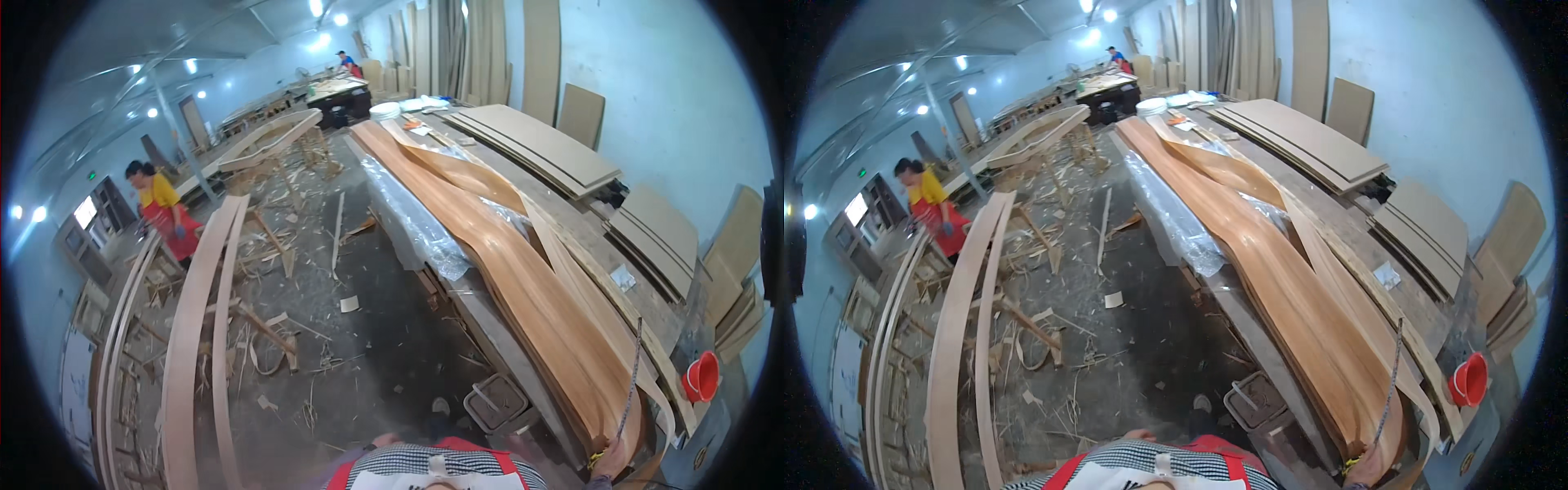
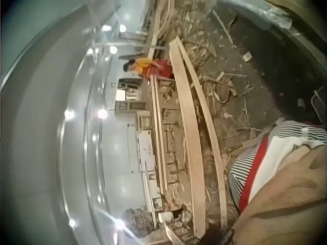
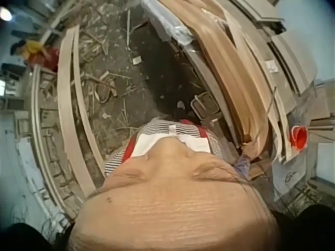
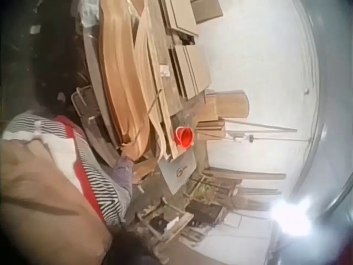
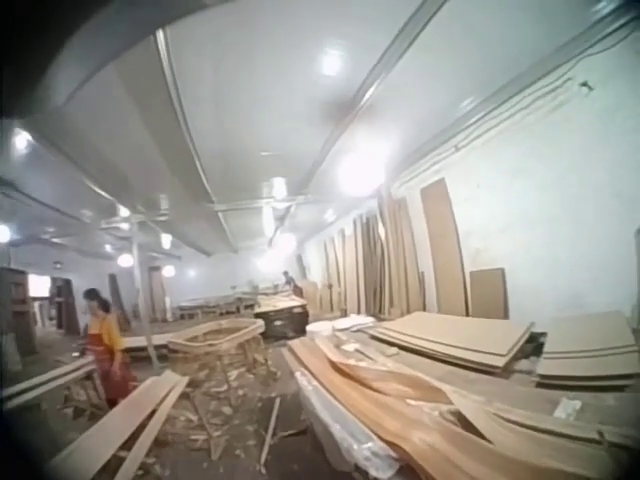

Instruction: Measuring and marking curved wood pieces in a woodworking factory.

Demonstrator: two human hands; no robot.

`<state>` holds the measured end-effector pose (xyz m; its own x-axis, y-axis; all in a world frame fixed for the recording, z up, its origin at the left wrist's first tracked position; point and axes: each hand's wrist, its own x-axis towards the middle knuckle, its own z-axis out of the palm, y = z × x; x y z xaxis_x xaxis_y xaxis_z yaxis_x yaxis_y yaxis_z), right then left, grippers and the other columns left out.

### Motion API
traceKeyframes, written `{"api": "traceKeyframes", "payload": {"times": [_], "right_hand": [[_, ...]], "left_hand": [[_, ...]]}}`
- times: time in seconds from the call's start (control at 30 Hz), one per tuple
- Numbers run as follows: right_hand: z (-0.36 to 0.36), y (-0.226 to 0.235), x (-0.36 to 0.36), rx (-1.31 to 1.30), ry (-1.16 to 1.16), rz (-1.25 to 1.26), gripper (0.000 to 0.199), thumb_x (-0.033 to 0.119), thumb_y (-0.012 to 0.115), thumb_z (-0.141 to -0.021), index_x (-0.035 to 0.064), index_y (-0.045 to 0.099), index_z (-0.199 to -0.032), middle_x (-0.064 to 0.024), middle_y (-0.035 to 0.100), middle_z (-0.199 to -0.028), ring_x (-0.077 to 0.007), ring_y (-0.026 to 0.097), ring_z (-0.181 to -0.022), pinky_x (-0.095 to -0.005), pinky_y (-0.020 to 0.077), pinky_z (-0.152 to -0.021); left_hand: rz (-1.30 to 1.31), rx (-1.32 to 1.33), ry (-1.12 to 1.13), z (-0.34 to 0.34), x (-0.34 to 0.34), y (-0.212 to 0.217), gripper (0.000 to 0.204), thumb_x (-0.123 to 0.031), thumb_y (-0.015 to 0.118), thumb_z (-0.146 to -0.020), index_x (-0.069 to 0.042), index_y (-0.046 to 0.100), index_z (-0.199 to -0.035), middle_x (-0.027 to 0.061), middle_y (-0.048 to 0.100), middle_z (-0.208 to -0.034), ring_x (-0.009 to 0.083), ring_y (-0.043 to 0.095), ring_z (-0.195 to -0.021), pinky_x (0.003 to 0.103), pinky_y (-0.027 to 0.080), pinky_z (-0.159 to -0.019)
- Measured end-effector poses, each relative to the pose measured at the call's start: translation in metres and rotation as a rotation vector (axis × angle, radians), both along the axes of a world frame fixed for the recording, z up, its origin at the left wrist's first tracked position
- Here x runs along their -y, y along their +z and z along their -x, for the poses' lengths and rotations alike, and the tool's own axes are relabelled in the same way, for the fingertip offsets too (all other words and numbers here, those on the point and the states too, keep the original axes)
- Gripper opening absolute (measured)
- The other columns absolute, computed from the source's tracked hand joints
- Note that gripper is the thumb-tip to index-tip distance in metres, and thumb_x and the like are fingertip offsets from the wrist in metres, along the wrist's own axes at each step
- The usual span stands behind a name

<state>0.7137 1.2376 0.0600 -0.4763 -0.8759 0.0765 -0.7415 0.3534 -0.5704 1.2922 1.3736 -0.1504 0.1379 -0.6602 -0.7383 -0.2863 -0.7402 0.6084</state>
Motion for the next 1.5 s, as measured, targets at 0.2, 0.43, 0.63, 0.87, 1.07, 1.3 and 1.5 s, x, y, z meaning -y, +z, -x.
{"api": "traceKeyframes", "payload": {"times": [0.2, 0.43, 0.63, 0.87, 1.07, 1.3, 1.5], "right_hand": [[-0.169, 0.004, 0.131, 0.774, -0.147, 0.508, 0.025, 0.021, 0.047, -0.094, 0.0029, 0.061, -0.083, -0.0079, 0.06, -0.081, -0.0201, 0.057, -0.072, -0.034, 0.0457, -0.065], [-0.464, 0.028, 0.323, 0.887, 0.824, -0.068, 0.023, 0.016, 0.047, -0.09, 0.0025, 0.065, -0.09, -0.0076, 0.059, -0.079, -0.0181, 0.059, -0.07, -0.0312, 0.0476, -0.066], [-0.691, 0.029, 0.408, 1.007, 1.231, -0.429, 0.025, 0.017, 0.05, -0.092, -0.0021, 0.064, -0.085, -0.0087, 0.065, -0.077, -0.015, 0.062, -0.072, -0.0295, 0.0486, -0.069], [-0.893, 0.019, 0.508, 0.957, 1.33, -0.549, 0.025, 0.018, 0.05, -0.092, -0.0011, 0.064, -0.083, -0.0076, 0.064, -0.074, -0.0151, 0.062, -0.072, -0.0297, 0.0488, -0.069], [-0.982, 0.006, 0.64, 0.883, 1.141, -0.448, 0.027, 0.021, 0.05, -0.093, -0.0002, 0.064, -0.083, -0.0055, 0.064, -0.076, -0.0142, 0.059, -0.07, -0.0278, 0.047, -0.065], [-1.045, -0.034, 0.78, 1.098, 0.643, -0.337, 0.025, 0.018, 0.05, -0.092, 0.0003, 0.062, -0.079, -0.0067, 0.062, -0.071, -0.0145, 0.06, -0.063, -0.0281, 0.0468, -0.058], [-1.17, -0.044, 0.936, 1.016, 0.564, -0.259, 0.027, 0.02, 0.051, -0.091, -0.0004, 0.061, -0.076, -0.007, 0.062, -0.069, -0.0148, 0.059, -0.062, -0.0288, 0.0459, -0.057]], "left_hand": [[0.308, -0.044, -0.315, -0.076, 0.217, 0.109, 0.044, -0.036, 0.058, -0.09, -0.004, 0.058, -0.121, 0.0143, 0.064, -0.112, 0.0251, 0.06, -0.105, 0.034, 0.047, -0.089], [0.267, 0.242, 0.024, -0.246, 0.184, 0.087, 0.037, -0.031, 0.061, -0.083, -0.007, 0.065, -0.111, 0.0113, 0.068, -0.104, 0.0249, 0.065, -0.095, 0.036, 0.049, -0.085], [-0.311, 0.277, 0.395, -0.337, 0.139, 0.041, 0.034, -0.028, 0.061, -0.079, -0.009, 0.067, -0.107, 0.0129, 0.068, -0.099, 0.0272, 0.065, -0.091, 0.037, 0.05, -0.081], [-0.28, 0.179, 0.355, -0.49, 0.247, 0.026, 0.033, -0.028, 0.062, -0.078, -0.008, 0.067, -0.105, 0.0144, 0.068, -0.097, 0.028, 0.066, -0.09, 0.037, 0.051, -0.08], [0.08, 0.404, 0.112, -0.695, 0.408, 0.068, 0.033, -0.028, 0.063, -0.078, -0.007, 0.067, -0.103, 0.0157, 0.068, -0.095, 0.0287, 0.066, -0.089, 0.036, 0.051, -0.078], [0.431, 0.513, 0.164, -0.877, 0.674, 0.129, 0.037, -0.034, 0.064, -0.083, -0.004, 0.065, -0.106, 0.0155, 0.067, -0.097, 0.0257, 0.066, -0.09, 0.034, 0.051, -0.079], [0.109, 0.352, 0.23, -0.947, 0.729, 0.095, 0.035, -0.036, 0.061, -0.085, -0.004, 0.067, -0.099, 0.0142, 0.068, -0.089, 0.0258, 0.066, -0.083, 0.037, 0.051, -0.075]]}}
